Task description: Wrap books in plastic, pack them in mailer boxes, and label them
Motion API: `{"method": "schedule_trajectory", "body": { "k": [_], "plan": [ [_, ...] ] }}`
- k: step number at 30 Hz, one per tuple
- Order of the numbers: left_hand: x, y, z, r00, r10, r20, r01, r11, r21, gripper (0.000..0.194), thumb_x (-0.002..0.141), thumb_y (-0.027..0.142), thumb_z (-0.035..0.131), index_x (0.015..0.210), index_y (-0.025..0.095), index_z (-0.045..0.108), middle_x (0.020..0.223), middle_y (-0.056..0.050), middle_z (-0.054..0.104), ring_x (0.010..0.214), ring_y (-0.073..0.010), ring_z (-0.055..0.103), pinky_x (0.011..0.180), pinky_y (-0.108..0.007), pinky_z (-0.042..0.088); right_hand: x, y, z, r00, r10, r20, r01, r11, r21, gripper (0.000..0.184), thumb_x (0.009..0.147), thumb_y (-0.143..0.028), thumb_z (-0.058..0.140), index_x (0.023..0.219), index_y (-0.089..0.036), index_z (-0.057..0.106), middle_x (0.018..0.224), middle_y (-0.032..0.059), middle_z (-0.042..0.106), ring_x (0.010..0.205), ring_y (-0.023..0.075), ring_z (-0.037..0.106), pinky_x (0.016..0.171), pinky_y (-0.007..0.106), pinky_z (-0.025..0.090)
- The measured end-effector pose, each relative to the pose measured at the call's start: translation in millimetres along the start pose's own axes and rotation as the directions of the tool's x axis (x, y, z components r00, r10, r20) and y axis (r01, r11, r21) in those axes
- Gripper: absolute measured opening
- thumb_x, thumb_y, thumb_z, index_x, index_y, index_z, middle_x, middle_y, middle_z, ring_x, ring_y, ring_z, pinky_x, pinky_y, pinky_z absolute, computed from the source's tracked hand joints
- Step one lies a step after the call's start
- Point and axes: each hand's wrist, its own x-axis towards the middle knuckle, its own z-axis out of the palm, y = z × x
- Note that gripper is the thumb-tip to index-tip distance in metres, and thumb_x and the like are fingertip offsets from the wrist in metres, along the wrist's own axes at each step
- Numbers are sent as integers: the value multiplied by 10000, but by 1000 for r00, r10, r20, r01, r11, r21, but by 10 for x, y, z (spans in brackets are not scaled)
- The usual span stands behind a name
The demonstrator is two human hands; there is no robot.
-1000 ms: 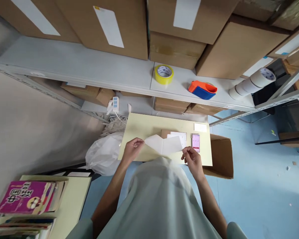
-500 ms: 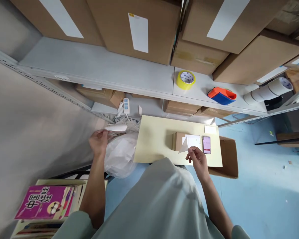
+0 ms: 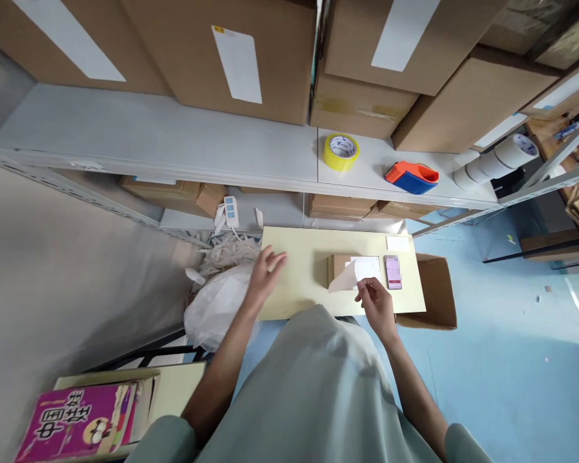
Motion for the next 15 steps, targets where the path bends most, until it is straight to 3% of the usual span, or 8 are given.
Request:
{"method": "schedule_trajectory", "body": {
  "k": [3,6,9,15],
  "plan": [
    [-433,265,613,969,-61,238,66,998,-13,548,879,557,801,1292,247,616,1166,-129,813,1359,-305,664,1147,-460,490,8,39,-26,990,-136,-22,133,984,-116,366,1057,-579,566,941,-238,634,892,54,688,741,191,688,616,308,557],
    [-723,477,1020,934,-103,342,96,995,35,487,904,561,781,1238,252,606,1189,-123,817,1268,-306,723,1090,-452,519,14,100,-63,974,-225,24,226,959,-169,267,1081,-457,544,947,-243,628,931,52,684,739,176,680,602,295,559],
    [-836,540,1282,926,-140,351,128,990,57,475,881,579,800,1152,250,589,1185,-126,819,1202,-307,752,1041,-450,541,22,195,-121,958,-274,87,285,946,-155,191,1083,-364,536,967,-247,632,943,46,691,709,160,668,597,288,565],
    [-924,420,1724,931,-207,301,219,976,-6,504,828,621,836,1030,240,575,1150,-125,815,1169,-306,757,1025,-452,548,108,430,-360,949,-272,156,288,953,-93,147,1067,-317,548,997,-244,654,950,37,680,713,151,669,624,276,571]
  ]
}}
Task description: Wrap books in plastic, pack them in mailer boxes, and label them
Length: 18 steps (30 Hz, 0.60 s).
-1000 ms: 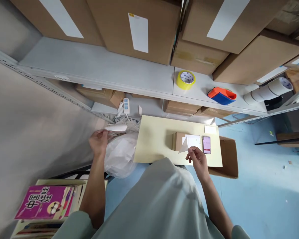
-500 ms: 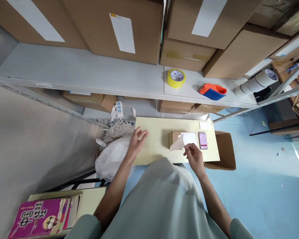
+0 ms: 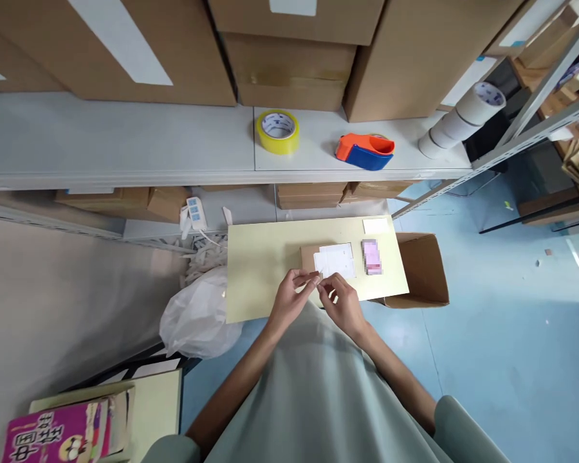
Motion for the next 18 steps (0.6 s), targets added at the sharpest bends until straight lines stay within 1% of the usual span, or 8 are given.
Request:
{"method": "schedule_trajectory", "body": {
  "k": [5,10,13,16,18],
  "plan": [
    [33,-110,364,999,-40,-34,37,995,-94,526,792,620,868,1032,225,617,1107,-105,795,1124,-292,754,1015,-434,546,-10,242,-246,996,43,83,-46,998,46,154,1067,-328,553,996,-253,666,951,38,676,749,167,684,654,291,555],
    [72,-220,641,988,-71,-135,59,994,-93,493,824,628,834,1040,218,665,1070,-88,794,1110,-280,746,1008,-405,538,-39,513,-417,977,72,199,-84,995,56,182,1081,-382,566,1090,-254,695,1065,60,716,763,166,703,692,309,560],
    [110,-310,732,974,-93,-205,71,991,-111,510,814,638,837,1043,212,674,1049,-78,792,1088,-278,741,1016,-409,535,-32,716,-544,963,79,258,-101,992,71,202,1068,-411,604,1129,-255,717,1089,62,720,745,159,695,704,313,572],
    [147,-382,764,959,-118,-257,77,984,-163,501,795,633,850,995,218,653,1009,-66,787,1077,-279,739,1039,-427,532,-7,931,-711,962,131,240,-162,980,112,223,1028,-451,671,1100,-253,745,1039,51,718,709,155,677,698,320,582],
    [159,-412,774,952,-141,-273,91,978,-188,493,775,611,870,970,226,631,974,-55,782,1071,-276,739,1023,-422,537,7,1059,-814,956,168,239,-206,968,143,243,994,-482,716,1070,-254,755,1027,45,723,716,157,681,698,324,584]
  ]
}}
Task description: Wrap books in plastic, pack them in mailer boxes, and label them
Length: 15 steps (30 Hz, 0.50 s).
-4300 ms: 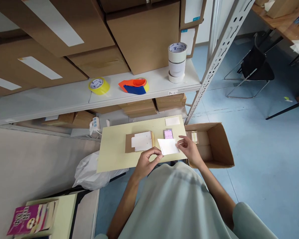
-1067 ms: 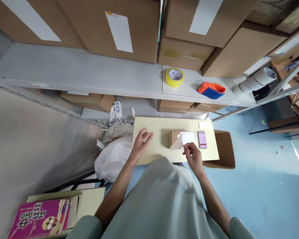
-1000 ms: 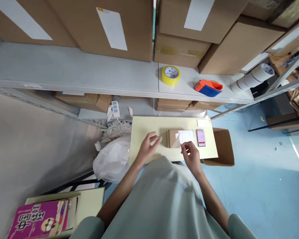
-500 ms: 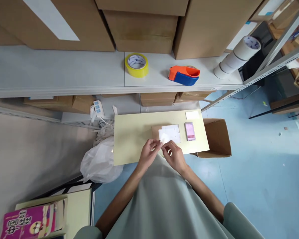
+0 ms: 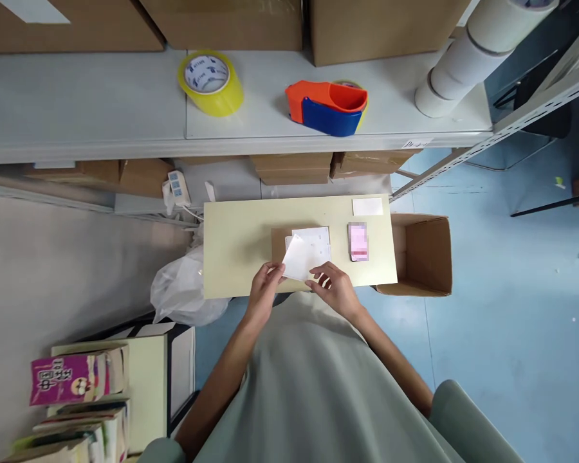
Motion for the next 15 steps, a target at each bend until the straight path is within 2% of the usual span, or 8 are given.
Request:
{"method": "schedule_trajectory", "body": {
  "k": [4,10,15],
  "plan": [
    [-29,-54,56,999,-40,-3,40,999,-21,509,734,539,917,1017,228,629,1003,-51,785,1052,-256,741,964,-384,543,-6,160,-90,997,17,73,-21,998,53,258,954,-503,764,1030,-257,760,1015,36,737,754,164,696,705,320,579],
    [-95,-147,215,999,-45,-8,45,999,-22,554,719,485,934,1124,219,664,1063,-61,793,1021,-254,752,951,-387,547,-66,240,102,992,-3,127,-5,998,61,145,998,-379,716,1059,-253,753,1036,33,750,744,155,692,693,302,559],
    [-52,-135,228,997,-16,-79,13,999,-42,543,724,478,925,1131,212,682,1087,-74,794,1068,-271,747,961,-395,552,-106,201,126,978,-37,205,19,996,92,321,934,-449,796,1202,-275,762,1062,26,739,693,146,681,710,321,580]
  ]
}}
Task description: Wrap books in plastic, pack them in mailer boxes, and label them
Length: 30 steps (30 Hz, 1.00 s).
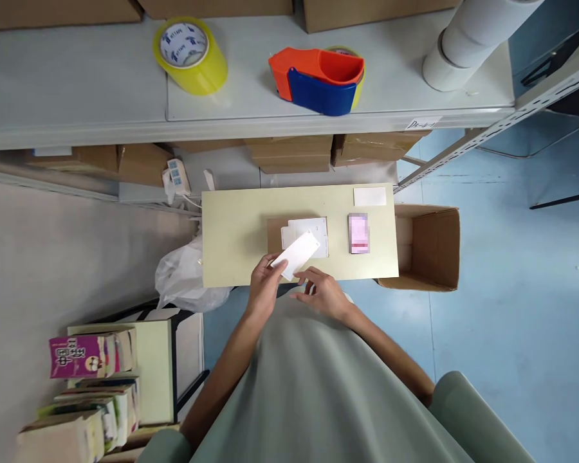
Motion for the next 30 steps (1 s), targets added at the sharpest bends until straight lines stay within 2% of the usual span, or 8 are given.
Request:
{"method": "schedule_trajectory", "body": {
  "k": [3,6,8,12,19,24,27,30],
  "plan": [
    [24,56,-41,1000,0,13,-1,1000,20,551,713,485,925,1131,211,693,1062,-73,798,1050,-281,751,933,-397,564,21,-18,-143,987,40,-157,-29,997,73,302,968,-509,731,1136,-263,782,990,36,743,704,164,677,702,326,587],
    [20,124,-95,998,-24,65,21,999,49,544,706,478,932,1127,209,717,1078,-77,802,1038,-280,748,900,-381,569,88,-7,-356,912,133,-388,-88,987,131,323,976,-534,695,1089,-244,782,959,50,742,716,175,672,702,329,585],
    [12,152,-131,993,-43,114,37,998,59,536,704,466,937,1129,213,730,1128,-84,801,1055,-279,741,890,-368,565,138,9,-467,886,159,-435,-108,984,141,333,954,-537,711,1092,-242,781,986,51,742,710,172,668,695,328,579],
    [15,137,-205,979,-56,196,41,996,81,534,712,454,934,1148,216,738,1241,-103,781,1096,-285,730,906,-366,557,198,37,-510,903,171,-395,-123,982,144,339,932,-542,720,1073,-241,782,1006,56,738,702,170,664,658,324,564],
    [98,22,-318,968,-76,239,52,993,103,582,711,403,919,1229,219,728,1263,-109,769,1151,-291,711,962,-385,542,140,-21,-345,907,168,-387,-140,985,99,273,957,-509,668,914,-241,705,952,42,735,709,173,649,626,314,542],
    [201,-99,-391,985,-15,171,6,999,52,727,666,301,912,1351,272,669,1390,-98,698,1263,-270,672,1042,-379,523,-6,-276,-188,960,62,-273,-60,998,17,247,997,-468,618,914,-244,681,914,36,692,723,165,640,641,307,542],
    [246,-149,-441,994,-19,105,17,1000,16,685,635,285,915,1278,265,678,1445,-103,649,1262,-272,683,1062,-395,523,-86,-416,-92,971,32,-235,-30,999,11,235,1013,-450,616,922,-246,687,912,30,671,696,151,622,628,301,535],
    [260,-144,-468,995,-40,87,42,999,-26,552,638,318,928,1130,229,695,1364,-110,694,1228,-289,705,1079,-434,527,-122,-480,-41,970,40,-241,-36,999,20,235,1015,-452,621,918,-249,688,904,26,666,676,148,607,621,304,528]
  ]
}}
